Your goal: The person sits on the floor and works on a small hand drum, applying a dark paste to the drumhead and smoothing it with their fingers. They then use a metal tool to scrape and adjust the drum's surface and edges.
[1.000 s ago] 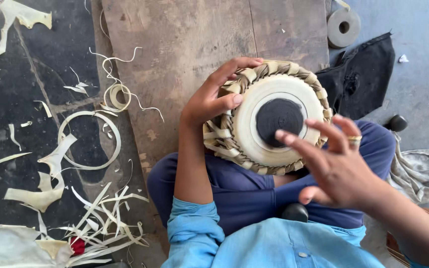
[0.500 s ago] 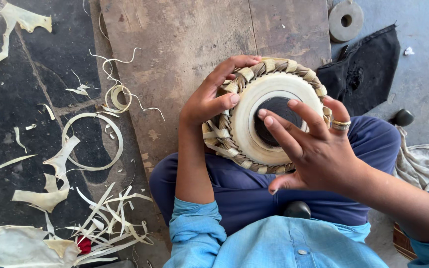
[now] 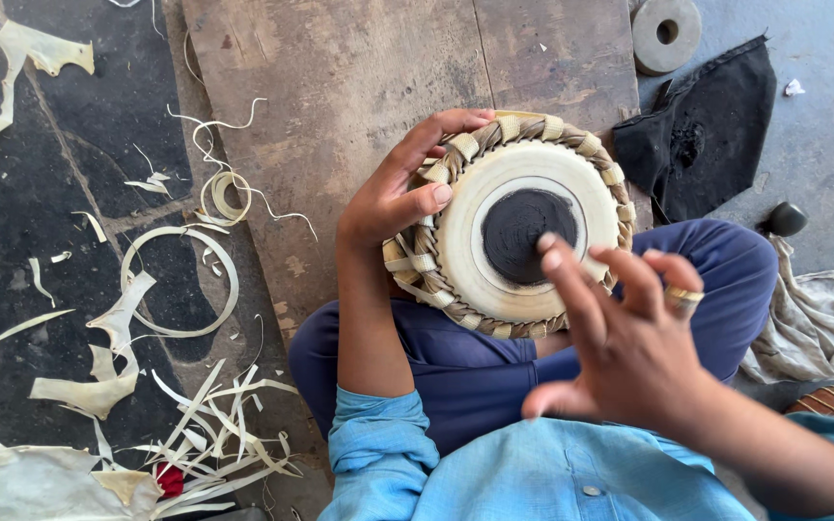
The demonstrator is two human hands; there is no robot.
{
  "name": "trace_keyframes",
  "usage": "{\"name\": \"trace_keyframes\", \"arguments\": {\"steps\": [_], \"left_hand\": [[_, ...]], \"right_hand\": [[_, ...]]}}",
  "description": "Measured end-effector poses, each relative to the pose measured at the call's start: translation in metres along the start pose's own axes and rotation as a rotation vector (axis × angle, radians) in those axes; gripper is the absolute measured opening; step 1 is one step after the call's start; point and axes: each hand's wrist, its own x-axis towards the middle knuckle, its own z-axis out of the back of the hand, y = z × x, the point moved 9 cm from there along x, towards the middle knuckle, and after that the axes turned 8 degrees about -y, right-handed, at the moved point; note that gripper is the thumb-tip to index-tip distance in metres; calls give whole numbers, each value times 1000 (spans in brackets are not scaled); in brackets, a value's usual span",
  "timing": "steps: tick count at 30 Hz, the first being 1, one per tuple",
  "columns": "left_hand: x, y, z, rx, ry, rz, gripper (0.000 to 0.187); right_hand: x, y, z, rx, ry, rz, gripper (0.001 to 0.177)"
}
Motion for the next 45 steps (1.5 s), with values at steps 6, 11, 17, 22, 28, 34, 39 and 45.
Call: {"name": "trace_keyframes", "arguments": {"steps": [6, 11, 17, 22, 28, 34, 39, 45], "left_hand": [[1, -3, -2, -25, -17, 15, 82], [0, -1, -1, -14, -13, 8, 81], [-2, -2, 0, 3, -12, 6, 81], [0, -3, 0, 1, -10, 2, 81], [-1, -4, -4, -159, -4, 40, 76], [-1, -3, -5, -199, -63, 79, 82], [-3, 0, -3, -238, -144, 178, 83], [1, 2, -2, -235, -135, 167, 82]], "right_hand": [[17, 13, -16, 22, -25, 111, 116], [27, -8, -22, -133, 28, 96, 110], [20, -26, -19, -149, 42, 31, 107], [4, -28, -10, -153, 17, -23, 107], [-21, -3, 6, 87, -149, -119, 92], [-47, -77, 22, 172, -577, -209, 58], [-95, -130, -14, 332, -557, -438, 45], [-173, -189, 2, 27, -569, -550, 29]]}}
